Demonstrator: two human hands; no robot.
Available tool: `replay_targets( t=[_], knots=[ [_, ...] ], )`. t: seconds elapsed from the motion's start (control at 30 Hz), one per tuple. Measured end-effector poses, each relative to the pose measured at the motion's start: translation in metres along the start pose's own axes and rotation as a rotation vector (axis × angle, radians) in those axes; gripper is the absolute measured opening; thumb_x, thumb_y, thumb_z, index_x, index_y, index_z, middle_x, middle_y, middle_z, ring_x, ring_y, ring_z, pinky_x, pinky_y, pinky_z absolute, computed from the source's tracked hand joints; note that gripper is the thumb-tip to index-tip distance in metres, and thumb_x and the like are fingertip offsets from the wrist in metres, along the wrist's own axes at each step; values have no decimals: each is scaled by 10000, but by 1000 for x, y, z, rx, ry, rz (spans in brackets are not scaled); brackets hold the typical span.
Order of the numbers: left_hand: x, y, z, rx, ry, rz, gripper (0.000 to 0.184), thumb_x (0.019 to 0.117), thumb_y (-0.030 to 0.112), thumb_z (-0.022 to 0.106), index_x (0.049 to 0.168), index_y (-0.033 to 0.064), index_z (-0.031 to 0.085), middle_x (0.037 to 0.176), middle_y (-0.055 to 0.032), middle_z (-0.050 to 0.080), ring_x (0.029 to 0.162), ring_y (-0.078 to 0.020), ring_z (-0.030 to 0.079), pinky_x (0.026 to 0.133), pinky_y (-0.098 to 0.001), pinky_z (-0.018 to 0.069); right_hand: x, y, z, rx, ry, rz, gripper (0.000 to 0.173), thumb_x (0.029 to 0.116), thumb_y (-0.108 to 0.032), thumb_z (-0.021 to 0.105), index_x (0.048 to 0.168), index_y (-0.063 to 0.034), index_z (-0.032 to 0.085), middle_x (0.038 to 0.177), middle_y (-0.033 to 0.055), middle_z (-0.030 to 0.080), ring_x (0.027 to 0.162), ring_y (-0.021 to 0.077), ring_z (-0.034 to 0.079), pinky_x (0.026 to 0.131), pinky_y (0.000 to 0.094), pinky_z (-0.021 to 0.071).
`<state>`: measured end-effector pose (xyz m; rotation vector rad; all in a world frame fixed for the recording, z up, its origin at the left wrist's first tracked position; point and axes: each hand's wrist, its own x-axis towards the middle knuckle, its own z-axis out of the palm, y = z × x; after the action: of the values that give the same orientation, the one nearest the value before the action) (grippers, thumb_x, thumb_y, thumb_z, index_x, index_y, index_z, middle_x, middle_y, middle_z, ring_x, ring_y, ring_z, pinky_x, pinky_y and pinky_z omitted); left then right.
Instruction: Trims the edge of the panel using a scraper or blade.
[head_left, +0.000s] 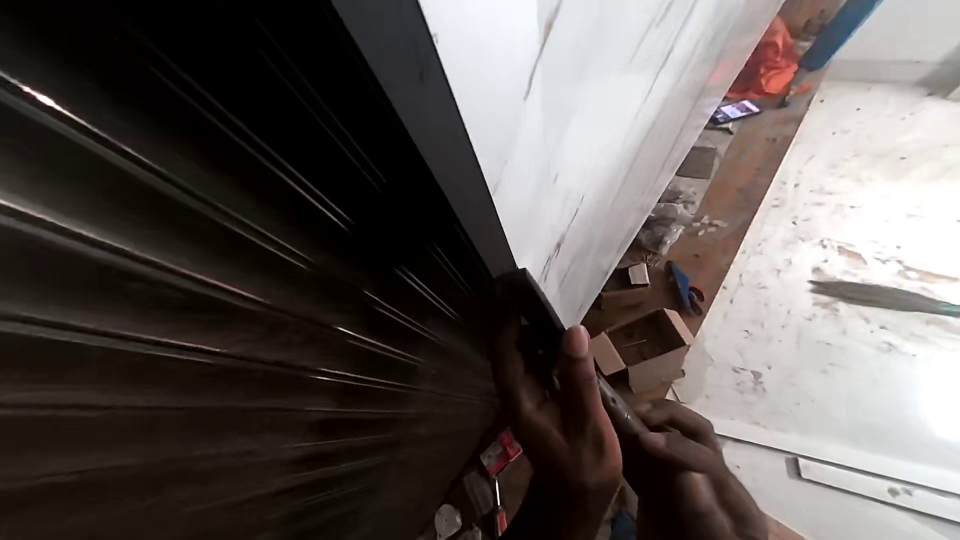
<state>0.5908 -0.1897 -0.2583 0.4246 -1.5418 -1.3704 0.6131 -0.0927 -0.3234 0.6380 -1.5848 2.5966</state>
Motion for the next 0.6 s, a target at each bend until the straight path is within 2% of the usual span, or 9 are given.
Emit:
replay_targets(
  t=[0.1, 0.2, 0.27, 0.33, 0.47, 0.53, 0.6],
  knots=[
    [-4, -4, -2, -42, -71, 41, 395, 1041, 249, 590, 1416, 200, 475, 935, 63, 643, 707, -16, 637, 625, -176, 580, -4, 4, 4, -9, -1, -28, 223, 1017, -319, 642, 1180, -219, 758, 1250, -10, 661, 1148, 123, 629, 941, 256, 552],
    [-5, -6, -5, -44, -84, 75, 358, 1029, 232, 606, 1372, 204, 506, 903, 79, 651, 700, -3, 642, 624, -161, 578, -7, 3, 2, -234, -55, -34, 352, 1024, -401, 619, 1327, -236, 690, 1309, -12, 661, 1181, 106, 638, 990, 272, 559],
    [0, -7, -8, -17, -103, 114, 347, 1029, 242, 609, 1354, 175, 507, 898, 94, 653, 736, 13, 641, 675, -144, 568, -3, -1, 2, -449, -126, -72, 434, 1047, -457, 545, 1398, -217, 636, 1211, 23, 696, 1038, 59, 676, 878, 236, 588],
    [4, -8, -10, 0, -109, 135, 363, 1020, 252, 625, 1349, 147, 517, 888, 94, 657, 740, 11, 639, 684, -140, 564, 0, -4, 4, -549, -190, -86, 448, 1072, -443, 486, 1451, -228, 586, 1125, 46, 690, 955, 51, 666, 824, 218, 575],
    [5, -6, -14, -16, -143, 99, 403, 1019, 301, 621, 1380, 154, 520, 867, 71, 647, 691, -13, 634, 642, -164, 580, -1, -8, 5, -636, -223, -110, 416, 1087, -399, 459, 1448, -227, 572, 1075, 78, 679, 931, 86, 662, 813, 231, 565],
    [6, -6, -13, -52, -135, 87, 393, 1011, 273, 639, 1365, 140, 536, 860, 43, 651, 667, -51, 651, 611, -206, 605, 3, -6, 5, -668, -195, -170, 397, 1085, -390, 466, 1419, -219, 597, 1044, 67, 689, 917, 70, 672, 793, 216, 571],
    [3, -9, -14, -87, -135, 69, 400, 1009, 286, 642, 1376, 165, 540, 868, 38, 650, 660, -60, 649, 600, -217, 606, 2, -6, 3, -692, -196, -188, 388, 1085, -377, 473, 1415, -217, 599, 1032, 63, 688, 907, 63, 669, 788, 204, 566]
  ],
)
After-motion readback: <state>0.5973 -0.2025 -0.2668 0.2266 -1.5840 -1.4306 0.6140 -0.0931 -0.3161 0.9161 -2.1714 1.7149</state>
